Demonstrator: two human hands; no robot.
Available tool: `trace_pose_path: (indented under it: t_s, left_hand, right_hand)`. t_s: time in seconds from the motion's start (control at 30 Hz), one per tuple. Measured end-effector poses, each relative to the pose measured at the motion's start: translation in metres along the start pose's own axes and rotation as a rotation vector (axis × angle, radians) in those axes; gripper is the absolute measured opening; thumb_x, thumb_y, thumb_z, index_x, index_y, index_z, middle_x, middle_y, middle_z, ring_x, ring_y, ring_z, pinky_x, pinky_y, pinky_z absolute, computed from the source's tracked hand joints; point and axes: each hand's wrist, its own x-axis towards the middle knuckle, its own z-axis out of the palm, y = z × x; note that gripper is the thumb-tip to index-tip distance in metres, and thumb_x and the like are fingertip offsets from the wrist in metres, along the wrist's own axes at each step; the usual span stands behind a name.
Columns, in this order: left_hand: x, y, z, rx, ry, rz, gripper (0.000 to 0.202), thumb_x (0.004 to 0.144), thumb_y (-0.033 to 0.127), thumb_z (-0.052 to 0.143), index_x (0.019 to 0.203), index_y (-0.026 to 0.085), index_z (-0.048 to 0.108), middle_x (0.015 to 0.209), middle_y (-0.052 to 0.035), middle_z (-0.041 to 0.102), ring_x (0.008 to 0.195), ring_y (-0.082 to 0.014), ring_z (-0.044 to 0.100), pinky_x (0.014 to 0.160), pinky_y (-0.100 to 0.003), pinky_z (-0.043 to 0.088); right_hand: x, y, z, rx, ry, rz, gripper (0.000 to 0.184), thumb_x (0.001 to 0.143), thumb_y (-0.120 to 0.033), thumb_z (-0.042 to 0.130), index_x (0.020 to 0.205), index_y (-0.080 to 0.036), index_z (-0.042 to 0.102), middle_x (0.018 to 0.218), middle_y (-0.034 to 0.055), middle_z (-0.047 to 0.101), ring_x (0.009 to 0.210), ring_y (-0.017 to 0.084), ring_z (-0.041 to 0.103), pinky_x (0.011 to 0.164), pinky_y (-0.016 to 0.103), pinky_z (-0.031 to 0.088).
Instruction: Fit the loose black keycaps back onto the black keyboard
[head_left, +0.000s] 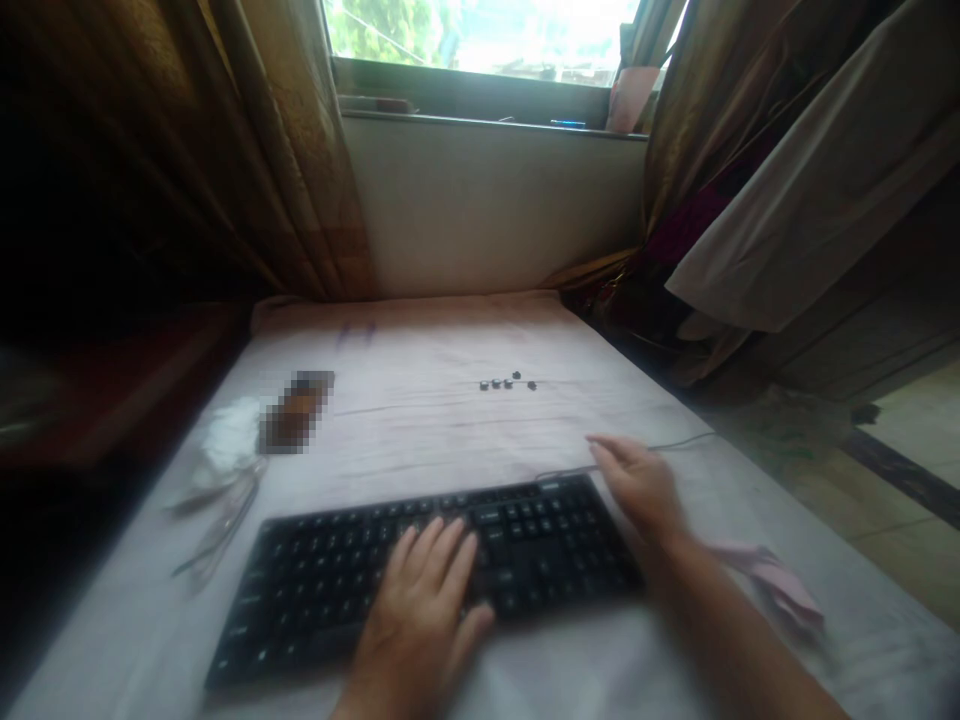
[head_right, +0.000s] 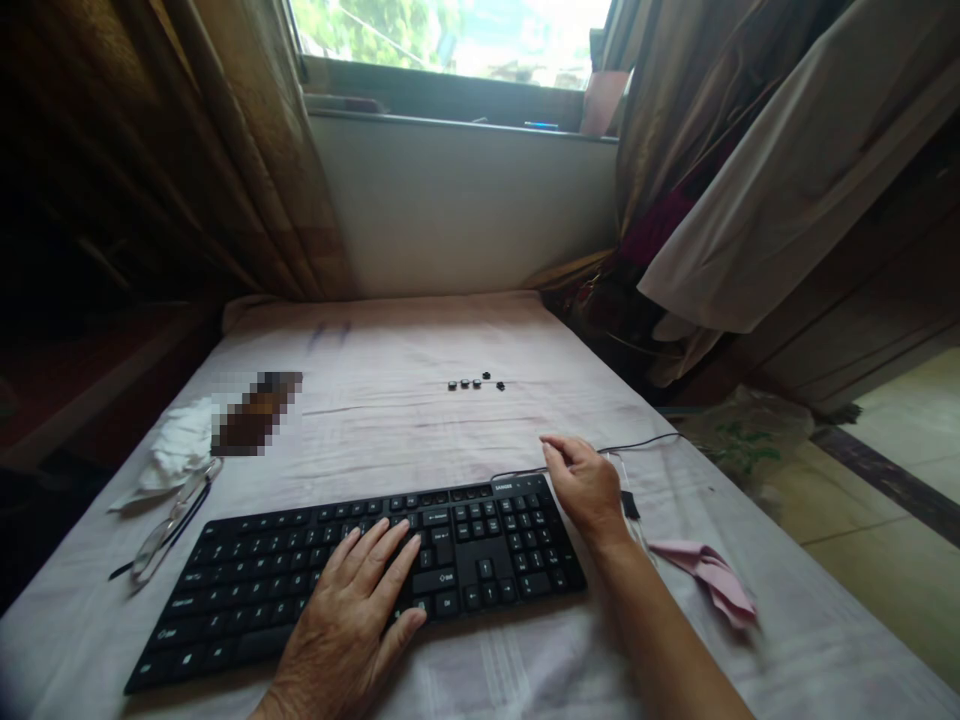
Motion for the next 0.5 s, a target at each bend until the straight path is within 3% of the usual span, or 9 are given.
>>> trace_pose_path:
  t_s: [0.13,0.23,0.33,0.5]
  left_hand:
    - [-0.001,0.001,0.000,-0.028,0.010,-0.020,0.048,0.091,0.041,0.054,0.134,0.020,0.056,0.138,-0.0057,0.059,0.126,-0.0253,0.052,0.109,-0.042,0.036]
    - [-0.002,0.002,0.003,-0.056,0.036,-0.058,0.046,0.092,0.045,0.052,0.131,0.022,0.058,0.135,-0.0040,0.061,0.125,-0.0243,0.053,0.110,-0.041,0.033]
    - [-0.001,0.002,0.005,-0.065,0.059,-0.063,0.046,0.092,0.047,0.050,0.129,0.021,0.060,0.133,-0.0041,0.063,0.124,-0.0238,0.053,0.111,-0.040,0.031]
    - [0.001,0.000,0.006,-0.066,0.083,-0.041,0.045,0.093,0.047,0.049,0.126,0.020,0.062,0.129,-0.0044,0.065,0.123,-0.0237,0.053,0.113,-0.040,0.027]
  right_hand:
    - [0.044,-0.041,0.029,-0.271,-0.254,-0.140,0.029,0.088,-0.027,0.050,0.101,-0.022,0.075,0.106,0.0062,0.075,0.088,0.020,0.070,0.081,0.030,0.053]
    - [0.066,-0.063,0.064,-0.327,-0.319,-0.171,0.027,0.088,-0.025,0.052,0.102,-0.026,0.075,0.108,0.0040,0.074,0.090,0.021,0.069,0.080,0.030,0.051]
    - [0.082,-0.075,0.096,-0.368,-0.366,-0.166,0.033,0.089,-0.026,0.053,0.117,-0.028,0.070,0.110,0.0042,0.074,0.096,0.022,0.068,0.083,0.031,0.050]
    - [0.104,-0.084,0.126,-0.427,-0.415,-0.116,0.039,0.092,-0.027,0.050,0.130,-0.025,0.061,0.111,0.0087,0.074,0.098,0.024,0.068,0.084,0.033,0.049]
